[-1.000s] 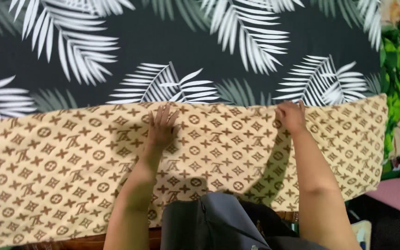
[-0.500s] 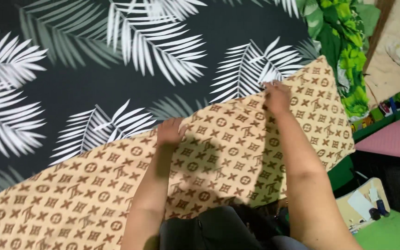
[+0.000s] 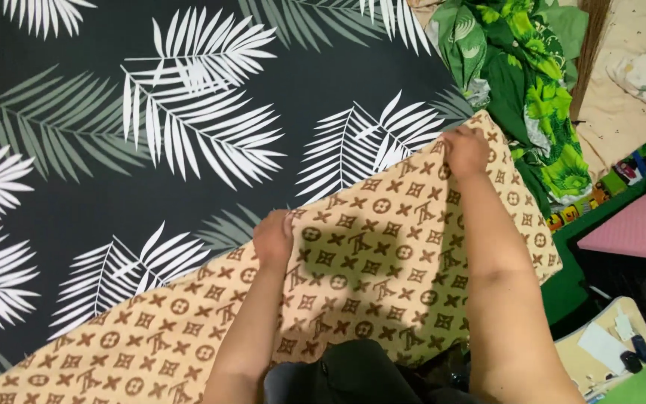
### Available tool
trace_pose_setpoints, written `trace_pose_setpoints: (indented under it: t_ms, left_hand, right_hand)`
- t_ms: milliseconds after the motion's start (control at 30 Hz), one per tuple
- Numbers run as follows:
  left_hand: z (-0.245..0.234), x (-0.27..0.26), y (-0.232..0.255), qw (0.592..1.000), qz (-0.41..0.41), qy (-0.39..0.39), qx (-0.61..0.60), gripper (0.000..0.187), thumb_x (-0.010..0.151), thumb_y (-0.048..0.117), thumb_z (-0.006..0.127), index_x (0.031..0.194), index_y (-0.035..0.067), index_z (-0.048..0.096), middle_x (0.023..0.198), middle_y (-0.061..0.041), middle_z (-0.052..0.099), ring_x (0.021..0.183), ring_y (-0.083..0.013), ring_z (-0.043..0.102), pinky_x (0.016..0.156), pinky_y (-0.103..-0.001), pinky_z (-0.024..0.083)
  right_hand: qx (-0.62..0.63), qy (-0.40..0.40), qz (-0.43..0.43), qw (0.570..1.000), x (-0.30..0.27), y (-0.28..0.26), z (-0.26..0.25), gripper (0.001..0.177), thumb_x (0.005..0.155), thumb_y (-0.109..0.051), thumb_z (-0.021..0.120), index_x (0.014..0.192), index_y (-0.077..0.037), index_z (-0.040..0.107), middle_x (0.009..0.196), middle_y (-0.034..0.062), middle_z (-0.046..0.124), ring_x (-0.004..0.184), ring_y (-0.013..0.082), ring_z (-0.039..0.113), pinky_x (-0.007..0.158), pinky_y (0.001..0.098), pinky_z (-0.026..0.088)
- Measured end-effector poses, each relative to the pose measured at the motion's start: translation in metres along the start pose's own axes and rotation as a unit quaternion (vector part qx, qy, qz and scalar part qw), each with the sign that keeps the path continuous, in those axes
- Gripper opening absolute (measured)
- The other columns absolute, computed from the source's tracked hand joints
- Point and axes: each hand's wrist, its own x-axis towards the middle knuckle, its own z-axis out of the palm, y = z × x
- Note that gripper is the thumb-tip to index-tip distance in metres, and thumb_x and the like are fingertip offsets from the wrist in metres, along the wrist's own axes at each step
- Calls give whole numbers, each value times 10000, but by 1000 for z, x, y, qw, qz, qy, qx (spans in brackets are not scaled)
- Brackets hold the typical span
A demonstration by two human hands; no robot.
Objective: The person repeatedly folds and unfolds a patterned blanket on a bed, smoothing and adjusting its edges. The person handles the blanket by hand without using tools.
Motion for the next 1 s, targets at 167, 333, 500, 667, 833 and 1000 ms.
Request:
trace_pose_setpoints:
  t_ms: [167, 333, 500, 667, 833, 1000]
  left_hand:
    - [26, 14, -4, 992, -69, -92, 45, 387, 1069, 504, 393, 1032, 223, 655, 936, -83, 700, 925, -362, 701, 850, -511, 517]
    - [16, 39, 36, 988, -26, -149, 31, 380, 996, 641, 463, 1129, 352, 670, 1033, 46, 729, 1027, -217, 725, 941, -434, 519]
    - [37, 61, 88, 987, 8, -158, 10, 283, 935, 528, 569, 1108, 343, 696, 985, 13, 733, 993, -262, 717, 879, -451, 539]
    - [75, 64, 93, 996, 78, -45, -8, 245, 868, 495, 630, 925, 267, 699, 809, -12, 663, 794, -295, 699, 694, -440, 520]
    - [33, 72, 125, 990, 76, -19, -113, 207, 960, 278, 647, 971, 125, 785, 1018, 13, 784, 776, -175, 681, 753, -323, 481]
    - [93, 73, 102, 996, 35, -64, -48, 241, 920, 363, 626, 961, 139, 703, 854, -45, 709, 778, -255, 663, 808, -403, 481]
  right_hand:
    - [127, -92, 5, 988, 19, -5, -19, 229, 1004, -287, 591, 1133, -305, 779, 1222, 38, 711, 1119, 413, 649, 971, 548, 544]
    - [222, 59, 280, 932, 52, 50, 3, 447, 1048, -196, 633, 1479, -200, 517, 1219, 271, 601, 1197, 496, 590, 1058, 572, 448]
    - [183, -164, 402, 882, 72, 86, 47, 931, 861, -881, 551, 1391, -116, 547, 1354, 255, 608, 1330, 427, 531, 1110, 531, 401]
    - [149, -162, 370, 903, 82, 132, 104, 474, 979, -495, 552, 1275, -157, 701, 1216, 246, 696, 1216, 439, 622, 1005, 552, 496]
    - [267, 249, 409, 836, 91, 220, 113, 184, 974, -196, 587, 816, -103, 574, 781, 54, 636, 687, 209, 531, 685, 391, 527]
    - [479, 199, 430, 739, 95, 149, 111, 87, 1001, -180, 557, 921, -183, 592, 858, 43, 652, 586, 156, 663, 513, 256, 618]
